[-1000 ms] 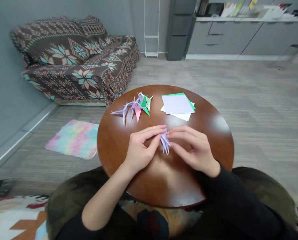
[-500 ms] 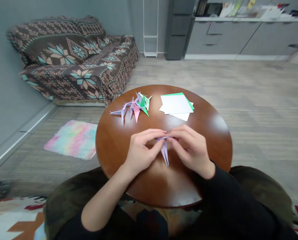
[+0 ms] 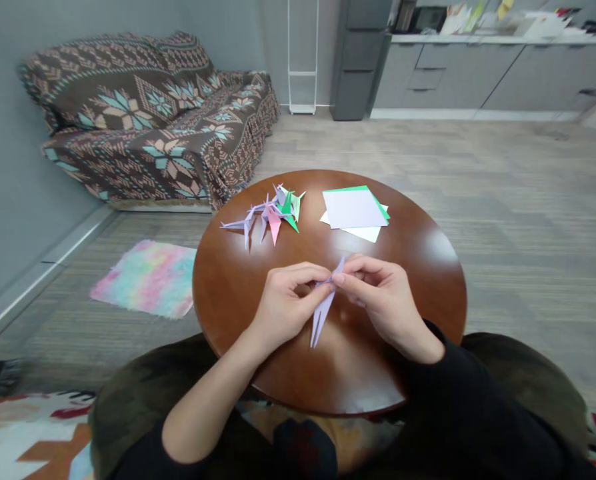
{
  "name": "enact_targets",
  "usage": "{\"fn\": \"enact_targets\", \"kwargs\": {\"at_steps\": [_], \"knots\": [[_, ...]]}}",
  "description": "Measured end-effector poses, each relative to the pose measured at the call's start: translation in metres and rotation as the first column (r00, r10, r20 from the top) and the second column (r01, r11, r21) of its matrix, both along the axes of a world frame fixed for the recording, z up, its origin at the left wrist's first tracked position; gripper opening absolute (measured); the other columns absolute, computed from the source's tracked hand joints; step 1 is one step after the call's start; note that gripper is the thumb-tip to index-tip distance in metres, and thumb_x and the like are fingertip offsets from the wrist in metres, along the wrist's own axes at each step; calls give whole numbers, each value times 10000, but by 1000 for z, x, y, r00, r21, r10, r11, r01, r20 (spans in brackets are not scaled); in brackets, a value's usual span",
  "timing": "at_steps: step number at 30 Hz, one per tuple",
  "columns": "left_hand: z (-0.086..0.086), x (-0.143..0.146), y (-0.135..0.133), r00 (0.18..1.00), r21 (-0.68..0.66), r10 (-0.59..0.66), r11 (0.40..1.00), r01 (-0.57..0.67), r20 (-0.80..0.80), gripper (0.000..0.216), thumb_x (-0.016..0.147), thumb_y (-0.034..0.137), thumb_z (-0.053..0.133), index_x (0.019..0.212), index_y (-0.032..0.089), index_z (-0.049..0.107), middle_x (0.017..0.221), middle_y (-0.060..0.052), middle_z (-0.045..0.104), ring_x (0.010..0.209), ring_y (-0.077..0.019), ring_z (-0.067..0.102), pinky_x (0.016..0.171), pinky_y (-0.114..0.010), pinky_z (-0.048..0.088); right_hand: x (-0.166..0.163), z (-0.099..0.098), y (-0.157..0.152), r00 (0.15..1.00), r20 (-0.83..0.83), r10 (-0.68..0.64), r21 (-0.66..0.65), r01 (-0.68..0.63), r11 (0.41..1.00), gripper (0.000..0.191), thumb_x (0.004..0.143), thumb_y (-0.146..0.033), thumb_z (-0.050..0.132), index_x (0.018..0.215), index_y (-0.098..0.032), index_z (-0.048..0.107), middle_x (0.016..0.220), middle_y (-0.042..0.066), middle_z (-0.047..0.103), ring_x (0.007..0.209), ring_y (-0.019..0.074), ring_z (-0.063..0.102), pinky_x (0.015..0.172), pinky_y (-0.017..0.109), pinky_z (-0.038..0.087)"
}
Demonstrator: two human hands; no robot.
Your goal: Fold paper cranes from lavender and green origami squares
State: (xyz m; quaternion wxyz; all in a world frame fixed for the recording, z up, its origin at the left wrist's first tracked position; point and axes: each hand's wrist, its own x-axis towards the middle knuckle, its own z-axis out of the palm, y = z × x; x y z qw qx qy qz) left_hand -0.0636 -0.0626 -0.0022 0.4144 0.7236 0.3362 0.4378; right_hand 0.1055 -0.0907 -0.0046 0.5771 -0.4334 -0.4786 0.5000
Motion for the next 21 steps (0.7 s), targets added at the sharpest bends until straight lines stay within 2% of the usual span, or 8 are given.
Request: {"fn": "enact_targets", "kwargs": {"at_steps": [4, 10, 14, 18, 21], "knots": [[1, -1, 0, 1000, -49, -14, 999, 15, 20, 125, 868, 235, 711, 804, 161, 789, 887, -96, 785, 813, -215, 730, 778, -314, 570, -1, -2, -1, 995, -62, 81, -131, -89, 987, 231, 658, -322, 912, 738, -171, 756, 564, -46, 554, 465, 64, 378, 424, 231, 231], [2, -2, 2, 988, -188, -123, 972, 140, 98, 152, 844, 267, 742, 751, 148, 756, 886, -101, 773, 801, -211, 709, 730, -303, 548, -3, -1, 0, 980, -182, 78, -196, -114, 974, 239, 599, -284, 933, 644, -172, 727, 510, -49, 549, 464, 56, 328, 448, 237, 210], [2, -1, 2, 987, -214, -139, 965, 153, 77, 169, 843, 279, 738, 732, 152, 735, 848, -86, 759, 760, -195, 685, 687, -287, 528, -2, 7, 2, 962, -262, 80, -240, -145, 960, 258, 613, -308, 919, 632, -168, 703, 474, -68, 469, 459, 49, 267, 443, 235, 187], [2, -1, 0, 984, -165, -169, 973, 159, -50, 172, 846, 248, 729, 699, 159, 726, 841, -73, 760, 748, -186, 679, 705, -285, 519, 17, 24, 8, 957, -289, 26, -201, -87, 976, 242, 678, -305, 877, 634, -176, 676, 478, -96, 329, 464, 52, 195, 425, 226, 142], [-1, 0, -1, 988, -199, -147, 971, 135, -43, 152, 846, 258, 734, 733, 158, 747, 859, -75, 767, 762, -189, 687, 721, -286, 524, 32, 29, 14, 962, -270, -37, -82, 15, 997, 293, 729, -290, 854, 596, -179, 618, 527, -82, 348, 479, 56, 218, 436, 225, 175]]}}
